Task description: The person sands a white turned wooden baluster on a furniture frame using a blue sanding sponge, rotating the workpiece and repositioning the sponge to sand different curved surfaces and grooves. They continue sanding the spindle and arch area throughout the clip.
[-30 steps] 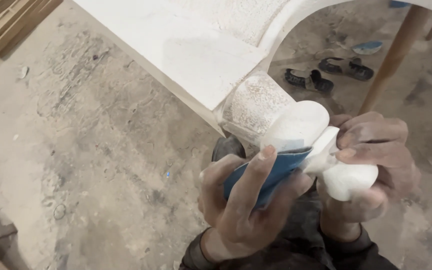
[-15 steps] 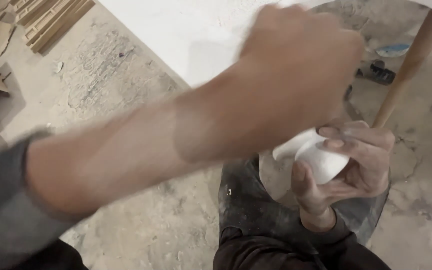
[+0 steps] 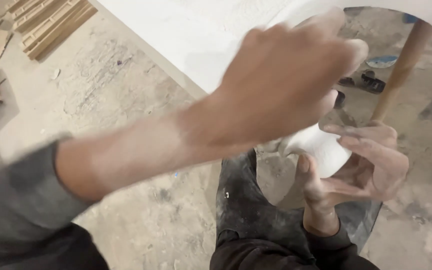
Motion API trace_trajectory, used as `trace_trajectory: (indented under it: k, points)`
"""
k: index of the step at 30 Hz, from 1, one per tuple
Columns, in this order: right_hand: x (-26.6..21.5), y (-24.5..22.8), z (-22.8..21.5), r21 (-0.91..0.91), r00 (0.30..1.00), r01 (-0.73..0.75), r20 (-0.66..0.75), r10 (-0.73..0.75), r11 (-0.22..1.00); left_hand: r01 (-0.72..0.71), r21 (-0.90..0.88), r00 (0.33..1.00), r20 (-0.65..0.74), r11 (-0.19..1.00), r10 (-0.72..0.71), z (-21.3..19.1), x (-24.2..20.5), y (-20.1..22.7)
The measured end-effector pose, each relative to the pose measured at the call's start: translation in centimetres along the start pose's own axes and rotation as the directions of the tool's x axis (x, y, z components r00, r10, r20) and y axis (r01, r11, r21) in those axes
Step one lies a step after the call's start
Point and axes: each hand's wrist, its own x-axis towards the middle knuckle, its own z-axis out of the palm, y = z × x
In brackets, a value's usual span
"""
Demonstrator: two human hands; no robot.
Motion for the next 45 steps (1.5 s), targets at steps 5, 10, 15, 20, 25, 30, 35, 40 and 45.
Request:
trace_trajectory:
  k: [5,10,15,20,25,30,35,40,45]
  points:
    - [0.2,1.5,-1.8,-0.147,0.99,0.076,0.127,-0.057,0.986,0.123,-0.402,0.866,-0.403,0.907,-0.296,0.7,-7.5,3.3]
    - [1.2,2.6,-1.6,0.001,0.916,0.306,0.272,-0.294,0.952,0.205,-0.505,0.63,-0.588,0.839,-0.508,6.6,-13.5,7.1]
    - [0.2,2.4,-2.0,-0.214,0.959,0.226,0.219,-0.178,0.95,0.207,-0.577,0.554,-0.596,0.79,-0.581,5.4,-12.8,6.7]
    - [-0.6,2.3,-0.3,0.025,0.981,0.153,0.121,-0.155,0.988,0.241,-0.275,0.874,-0.356,0.931,-0.332,-2.0,-5.9,3.2]
    - [-3.5,3.1,-0.4,-0.167,0.999,0.011,-0.041,-0.018,0.986,0.127,-0.034,0.92,0.378,0.991,-0.105,-2.9,2.5,0.8]
    - [-1.1,0.9,0.7,-0.362,0.979,0.185,-0.01,-0.202,0.914,0.178,-0.029,0.761,0.638,0.984,-0.118,-0.5,4.1,0.8]
    - [-1.6,0.9,-0.3,-0.296,0.993,0.111,0.0,-0.116,0.949,-0.014,-0.22,0.999,-0.042,0.975,0.005,0.3,-1.6,-0.6]
    - [0.0,-1.2,0.5,-0.286,0.994,0.105,0.063,-0.09,0.952,0.161,-0.417,0.904,-0.3,0.894,-0.303,1.1,-7.0,1.9]
    - [-0.4,-1.2,0.2,-0.23,0.998,0.04,0.06,-0.027,0.972,0.33,-0.547,0.668,-0.441,0.769,-0.6,2.7,-10.5,6.0]
